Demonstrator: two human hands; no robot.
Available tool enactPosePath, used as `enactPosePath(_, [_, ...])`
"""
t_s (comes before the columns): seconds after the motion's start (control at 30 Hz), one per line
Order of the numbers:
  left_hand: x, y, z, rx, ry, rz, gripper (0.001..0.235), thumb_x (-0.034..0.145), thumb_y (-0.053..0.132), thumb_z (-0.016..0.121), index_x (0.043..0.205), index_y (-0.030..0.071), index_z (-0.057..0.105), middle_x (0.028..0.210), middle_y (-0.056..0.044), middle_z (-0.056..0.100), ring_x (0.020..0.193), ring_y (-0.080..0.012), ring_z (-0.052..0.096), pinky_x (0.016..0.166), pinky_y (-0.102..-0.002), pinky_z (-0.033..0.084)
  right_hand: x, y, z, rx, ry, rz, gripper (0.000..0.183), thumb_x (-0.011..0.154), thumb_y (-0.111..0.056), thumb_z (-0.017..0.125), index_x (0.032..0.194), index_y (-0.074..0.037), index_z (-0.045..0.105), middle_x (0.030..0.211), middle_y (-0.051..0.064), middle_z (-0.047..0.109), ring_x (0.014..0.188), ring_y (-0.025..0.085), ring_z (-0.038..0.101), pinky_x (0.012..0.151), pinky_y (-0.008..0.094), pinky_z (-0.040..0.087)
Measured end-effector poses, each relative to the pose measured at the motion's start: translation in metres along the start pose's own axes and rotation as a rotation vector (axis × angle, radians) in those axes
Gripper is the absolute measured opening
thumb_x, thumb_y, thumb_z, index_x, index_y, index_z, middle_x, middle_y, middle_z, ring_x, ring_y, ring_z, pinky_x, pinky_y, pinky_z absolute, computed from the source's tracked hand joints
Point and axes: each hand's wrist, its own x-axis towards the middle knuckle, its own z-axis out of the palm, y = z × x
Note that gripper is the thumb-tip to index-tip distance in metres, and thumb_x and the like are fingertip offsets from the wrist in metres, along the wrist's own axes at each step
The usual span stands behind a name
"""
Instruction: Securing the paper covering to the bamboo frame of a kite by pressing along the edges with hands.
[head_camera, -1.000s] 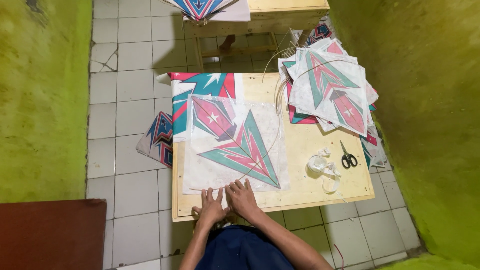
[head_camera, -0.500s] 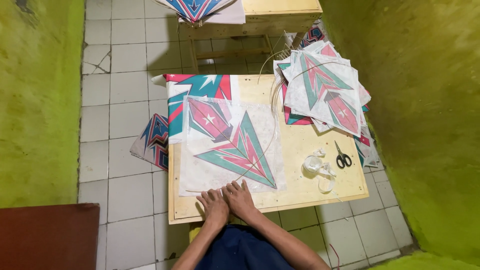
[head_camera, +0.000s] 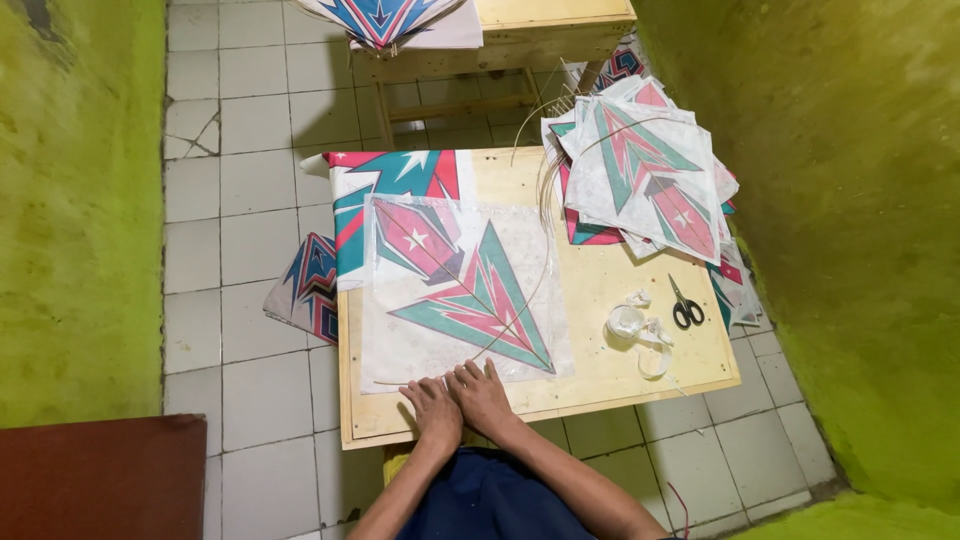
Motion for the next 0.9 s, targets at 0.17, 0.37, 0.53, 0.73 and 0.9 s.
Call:
enactPosePath(0.17, [0.007,0.003,0.007,0.004,-0.002,-0.019,0.061,0.104,0.012,0.031,0.16,-0.005,0.016,0.15,-0.036,0.031,0.141,-0.0683,0.027,0.11,-0.082,0.016,0.0,-0.001,-0.001,-0.013,-0.021,-0.001,0.044,0.094,-0.027,0.064,0.135,-0.01,0.059,0.127,0.011,0.061,0.125,0.034,0.051,0.107,0.063,0.036])
enactPosePath(0.37, [0.014,0.006,0.02,-0.011,0.089,-0.037,0.057,0.102,0.014,0.033,0.155,-0.005,0.026,0.144,-0.036,0.037,0.137,-0.0685,0.034,0.108,-0.083,0.02,-0.001,0.0,0.004,-0.014,-0.031,-0.002,0.045,0.093,-0.026,0.063,0.136,-0.011,0.059,0.128,0.01,0.061,0.127,0.034,0.05,0.107,0.063,0.035])
enactPosePath(0.53, [0.004,0.0,-0.009,0.038,-0.018,0.034,0.063,0.103,0.02,0.035,0.16,-0.004,0.02,0.147,-0.037,0.034,0.138,-0.0677,0.033,0.107,-0.083,0.017,0.001,0.002,-0.001,0.008,0.008,-0.019,0.044,0.093,-0.026,0.064,0.133,-0.009,0.062,0.127,0.012,0.064,0.125,0.036,0.053,0.104,0.064,0.037])
enactPosePath(0.73, [0.009,0.002,-0.004,0.099,-0.035,0.062,0.062,0.103,0.02,0.034,0.158,-0.006,0.024,0.146,-0.04,0.035,0.134,-0.062,0.033,0.102,-0.081,0.025,-0.001,0.002,0.001,-0.042,0.011,-0.037,0.044,0.092,-0.024,0.065,0.134,-0.01,0.06,0.129,0.011,0.063,0.126,0.035,0.051,0.104,0.063,0.038])
enactPosePath(0.9, [0.012,-0.008,-0.004,-0.056,-0.002,-0.01,0.058,0.102,0.028,0.04,0.15,-0.004,0.034,0.145,-0.031,0.039,0.128,-0.06,0.039,0.107,-0.076,0.025,0.0,0.0,-0.005,-0.011,-0.005,-0.021,0.043,0.094,-0.026,0.062,0.134,-0.01,0.061,0.128,0.011,0.063,0.126,0.035,0.051,0.104,0.063,0.038])
